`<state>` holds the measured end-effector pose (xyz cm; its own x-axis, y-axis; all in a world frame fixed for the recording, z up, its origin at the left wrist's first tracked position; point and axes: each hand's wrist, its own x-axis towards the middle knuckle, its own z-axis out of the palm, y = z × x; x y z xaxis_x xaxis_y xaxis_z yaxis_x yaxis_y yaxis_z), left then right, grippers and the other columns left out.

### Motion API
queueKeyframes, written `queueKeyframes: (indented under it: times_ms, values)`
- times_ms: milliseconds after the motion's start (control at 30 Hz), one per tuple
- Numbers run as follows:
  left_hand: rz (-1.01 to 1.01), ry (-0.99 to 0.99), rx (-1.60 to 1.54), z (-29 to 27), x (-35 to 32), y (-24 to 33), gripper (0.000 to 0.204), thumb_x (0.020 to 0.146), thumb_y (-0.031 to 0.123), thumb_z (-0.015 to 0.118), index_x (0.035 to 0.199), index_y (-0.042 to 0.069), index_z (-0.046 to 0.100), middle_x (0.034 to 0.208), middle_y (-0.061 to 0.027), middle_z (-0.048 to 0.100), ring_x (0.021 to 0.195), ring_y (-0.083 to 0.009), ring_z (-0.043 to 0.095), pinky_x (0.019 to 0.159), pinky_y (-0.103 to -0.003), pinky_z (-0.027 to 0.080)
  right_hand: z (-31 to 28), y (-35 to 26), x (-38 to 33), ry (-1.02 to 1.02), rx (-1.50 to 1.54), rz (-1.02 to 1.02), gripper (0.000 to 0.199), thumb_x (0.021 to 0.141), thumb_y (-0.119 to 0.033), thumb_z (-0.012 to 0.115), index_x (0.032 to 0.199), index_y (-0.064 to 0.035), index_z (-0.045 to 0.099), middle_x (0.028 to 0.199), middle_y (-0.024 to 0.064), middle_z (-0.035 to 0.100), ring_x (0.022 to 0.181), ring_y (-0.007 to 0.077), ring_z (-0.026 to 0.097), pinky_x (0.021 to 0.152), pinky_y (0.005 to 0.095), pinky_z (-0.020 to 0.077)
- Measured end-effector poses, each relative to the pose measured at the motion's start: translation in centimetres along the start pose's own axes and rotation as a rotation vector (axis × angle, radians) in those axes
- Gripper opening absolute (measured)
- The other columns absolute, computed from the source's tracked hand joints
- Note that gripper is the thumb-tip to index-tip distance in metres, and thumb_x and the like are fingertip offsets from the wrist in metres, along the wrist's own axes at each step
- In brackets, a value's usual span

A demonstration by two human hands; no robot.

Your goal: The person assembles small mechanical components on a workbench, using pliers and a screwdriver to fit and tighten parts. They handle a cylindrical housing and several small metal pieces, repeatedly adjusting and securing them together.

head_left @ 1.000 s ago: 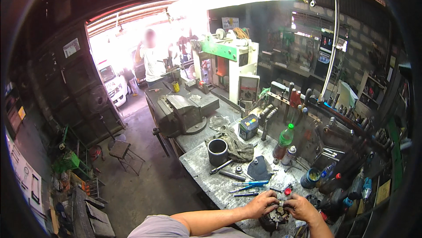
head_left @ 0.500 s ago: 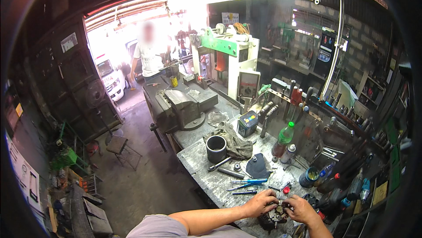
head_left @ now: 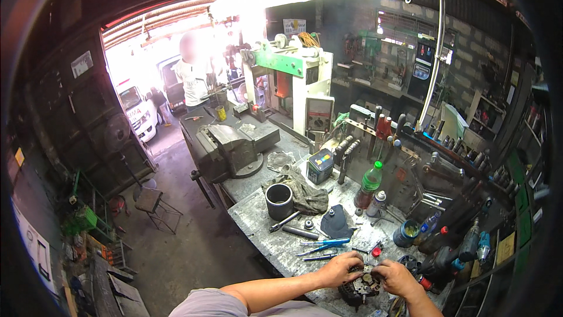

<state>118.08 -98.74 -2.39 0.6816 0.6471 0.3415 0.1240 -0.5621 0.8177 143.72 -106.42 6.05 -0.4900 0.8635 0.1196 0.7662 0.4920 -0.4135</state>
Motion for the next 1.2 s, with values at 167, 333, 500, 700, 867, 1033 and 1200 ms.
queueKeyframes:
  times_ms: [167,333,500,700,867,1033,1200]
  values:
    - [0.11,0.015,0.032,-0.2,0.1,0.4,0.029,0.094,0.015,0.084,0.12,0.002,0.078,0.126,-0.0151,0.07,0.117,-0.0359,0.07,0.102,-0.044,0.058,0.0,-0.3,0.0,0.044,0.031,0.088,0.025,0.088,-0.007,0.08,0.113,-0.0073,0.078,0.104,0.0152,0.073,0.093,0.0405,0.074,0.08,0.051,0.0613]
    - [0.032,0.057,-0.004,-0.1,-0.1,0.7,0.025,0.093,0.013,0.084,0.114,0.0,0.077,0.124,-0.015,0.07,0.114,-0.0359,0.071,0.099,-0.044,0.059,0.1,-0.3,0.0,0.013,-0.068,0.016,0.028,0.087,-0.004,0.078,0.115,-0.0065,0.077,0.107,0.0158,0.072,0.099,0.0412,0.073,0.086,0.0498,0.0617]
    - [-0.024,0.065,-0.03,0.2,0.0,0.6,0.026,0.094,0.015,0.088,0.113,0.002,0.076,0.122,-0.0147,0.071,0.114,-0.0361,0.072,0.098,-0.043,0.059,0.3,-0.3,-0.1,0.005,-0.052,0.088,0.023,0.091,-0.006,0.077,0.114,-0.0069,0.076,0.104,0.0165,0.071,0.099,0.0424,0.073,0.085,0.0505,0.0609]
    - [0.039,0.073,0.025,0.3,0.0,0.4,0.023,0.093,0.016,0.087,0.112,0.004,0.079,0.123,-0.0139,0.073,0.115,-0.0369,0.072,0.1,-0.044,0.059,0.3,-1.0,-0.3,0.043,0.031,0.038,0.024,0.094,-0.013,0.081,0.117,-0.007,0.077,0.106,0.0181,0.071,0.097,0.0443,0.074,0.085,0.0517,0.0617]
    - [-0.016,0.081,0.017,0.4,0.2,0.3,0.023,0.091,0.018,0.091,0.107,0.005,0.08,0.121,-0.0127,0.075,0.116,-0.0345,0.073,0.101,-0.043,0.059,0.6,-0.4,-0.5,0.036,-0.042,0.172,0.026,0.094,-0.009,0.078,0.12,-0.0056,0.075,0.107,0.0189,0.07,0.098,0.0432,0.073,0.085,0.051,0.061]
    - [-0.113,0.006,-0.005,-0.2,0.5,0.4,0.027,0.089,0.02,0.093,0.11,0.005,0.084,0.122,-0.011,0.076,0.116,-0.0319,0.074,0.102,-0.041,0.058,1.4,0.3,-0.9,0.014,0.039,0.087,0.032,0.092,-0.005,0.074,0.124,-0.0043,0.073,0.109,0.0191,0.067,0.1,0.0426,0.072,0.086,0.0517,0.06]
    - [-0.102,-0.002,-0.025,-0.6,0.6,1.2,0.025,0.087,0.015,0.09,0.109,0.004,0.084,0.122,-0.0104,0.077,0.114,-0.0311,0.075,0.101,-0.04,0.059,1.6,0.3,-0.9,0.024,-0.005,0.18,0.026,0.097,-0.007,0.072,0.122,-0.0053,0.072,0.114,0.0193,0.067,0.105,0.0438,0.072,0.089,0.0519,0.0606]
